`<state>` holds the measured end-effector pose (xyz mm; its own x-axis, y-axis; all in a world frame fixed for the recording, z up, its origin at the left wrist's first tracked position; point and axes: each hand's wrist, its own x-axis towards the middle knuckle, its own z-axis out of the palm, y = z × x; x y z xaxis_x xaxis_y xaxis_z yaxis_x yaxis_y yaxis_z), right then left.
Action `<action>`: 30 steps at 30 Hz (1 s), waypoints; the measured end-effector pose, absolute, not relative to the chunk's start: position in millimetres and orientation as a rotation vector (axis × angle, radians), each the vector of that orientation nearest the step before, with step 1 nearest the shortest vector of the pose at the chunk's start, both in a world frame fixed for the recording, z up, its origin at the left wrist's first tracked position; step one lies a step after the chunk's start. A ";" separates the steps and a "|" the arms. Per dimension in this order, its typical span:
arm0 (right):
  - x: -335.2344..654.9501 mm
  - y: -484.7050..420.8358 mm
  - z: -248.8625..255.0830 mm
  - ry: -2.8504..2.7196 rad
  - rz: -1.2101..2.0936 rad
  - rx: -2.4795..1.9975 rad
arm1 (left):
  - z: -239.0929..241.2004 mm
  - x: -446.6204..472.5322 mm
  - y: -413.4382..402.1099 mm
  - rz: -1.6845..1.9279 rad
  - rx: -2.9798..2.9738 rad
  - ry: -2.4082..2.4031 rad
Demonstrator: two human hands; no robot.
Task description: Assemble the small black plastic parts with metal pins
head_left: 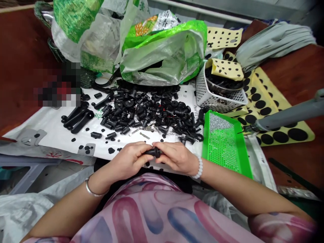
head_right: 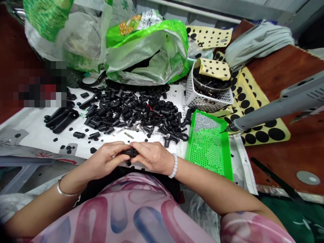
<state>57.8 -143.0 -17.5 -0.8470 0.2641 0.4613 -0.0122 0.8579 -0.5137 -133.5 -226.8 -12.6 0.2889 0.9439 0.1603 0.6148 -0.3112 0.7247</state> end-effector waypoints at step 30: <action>38.7 14.5 25.5 -2.705 0.025 -1.555 | -27.6 -154.9 -160.4 1.206 2.141 2.219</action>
